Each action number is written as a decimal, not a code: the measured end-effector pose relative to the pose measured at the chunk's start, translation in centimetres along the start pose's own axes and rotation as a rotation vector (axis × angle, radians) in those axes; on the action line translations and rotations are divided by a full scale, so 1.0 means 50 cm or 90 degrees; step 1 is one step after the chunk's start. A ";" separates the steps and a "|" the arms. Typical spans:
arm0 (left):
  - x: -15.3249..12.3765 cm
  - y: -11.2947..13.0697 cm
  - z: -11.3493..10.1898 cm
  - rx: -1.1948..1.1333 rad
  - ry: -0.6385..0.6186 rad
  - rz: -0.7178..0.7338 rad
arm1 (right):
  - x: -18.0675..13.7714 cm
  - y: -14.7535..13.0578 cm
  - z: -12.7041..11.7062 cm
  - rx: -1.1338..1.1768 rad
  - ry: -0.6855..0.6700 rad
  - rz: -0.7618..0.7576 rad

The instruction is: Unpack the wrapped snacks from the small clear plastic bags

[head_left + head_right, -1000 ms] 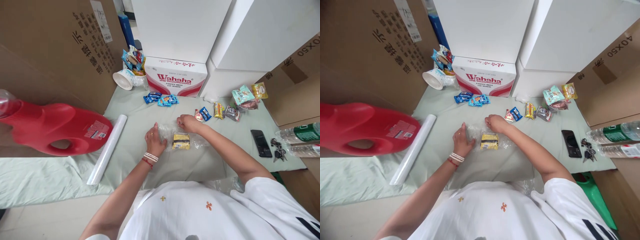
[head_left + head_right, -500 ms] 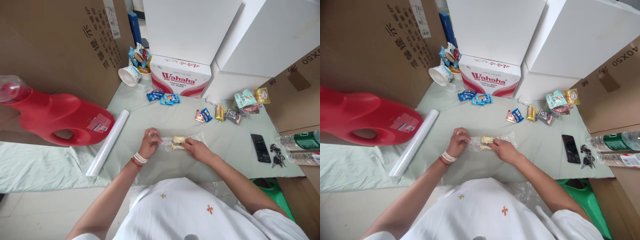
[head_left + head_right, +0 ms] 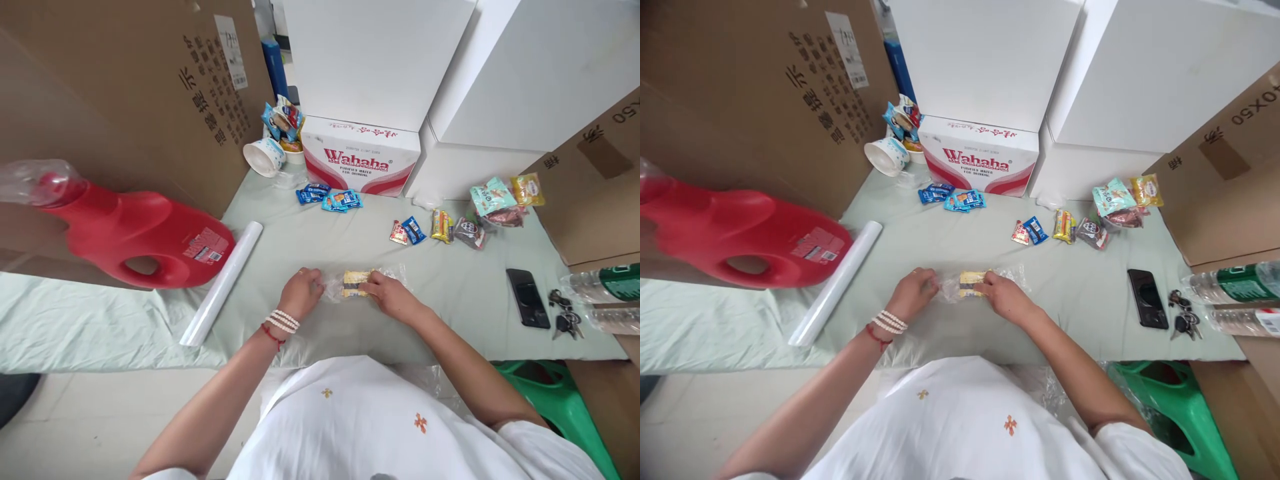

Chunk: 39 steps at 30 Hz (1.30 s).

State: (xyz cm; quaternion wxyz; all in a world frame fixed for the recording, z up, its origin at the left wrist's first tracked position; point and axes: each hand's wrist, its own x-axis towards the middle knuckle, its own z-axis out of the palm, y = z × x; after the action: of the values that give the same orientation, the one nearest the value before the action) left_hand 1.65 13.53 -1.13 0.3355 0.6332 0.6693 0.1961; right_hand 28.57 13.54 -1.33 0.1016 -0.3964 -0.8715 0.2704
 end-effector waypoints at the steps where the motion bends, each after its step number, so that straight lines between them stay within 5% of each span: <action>1: -0.003 0.010 -0.002 -0.068 -0.018 -0.003 | 0.001 0.002 0.005 0.008 0.006 -0.005; 5: 0.001 0.068 0.033 -0.259 -0.078 0.011 | 0.007 0.006 0.027 0.037 0.037 -0.017; 11: -0.006 0.124 0.130 -0.037 -0.027 0.136 | -0.014 0.027 0.016 0.167 0.123 -0.035; 16: -0.037 0.130 0.142 0.232 -0.034 0.205 | -0.028 0.064 0.004 -0.004 0.329 0.282; 19: -0.040 0.137 0.137 0.282 -0.033 0.205 | -0.030 0.086 0.011 -0.060 0.259 0.353; 23: -0.036 0.137 0.132 0.300 -0.026 0.223 | -0.043 0.090 -0.014 0.012 0.211 0.302; 28: -0.039 0.132 0.135 0.313 0.014 0.265 | -0.007 0.028 -0.061 0.199 0.192 0.321; 32: -0.039 0.133 0.135 0.290 0.028 0.290 | 0.079 -0.033 -0.042 0.112 0.177 0.239; 37: -0.026 0.081 0.098 0.082 -0.032 0.283 | 0.123 -0.051 -0.008 0.054 0.080 0.236; 39: -0.016 0.048 0.084 -0.060 0.012 0.209 | 0.110 -0.057 0.000 0.029 0.076 0.227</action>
State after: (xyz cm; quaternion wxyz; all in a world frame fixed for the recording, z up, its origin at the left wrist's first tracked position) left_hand 6.28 12.38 -2.23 0.3217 0.7157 0.5502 0.2855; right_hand 23.10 16.11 0.03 0.1125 -0.5578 -0.7732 0.2799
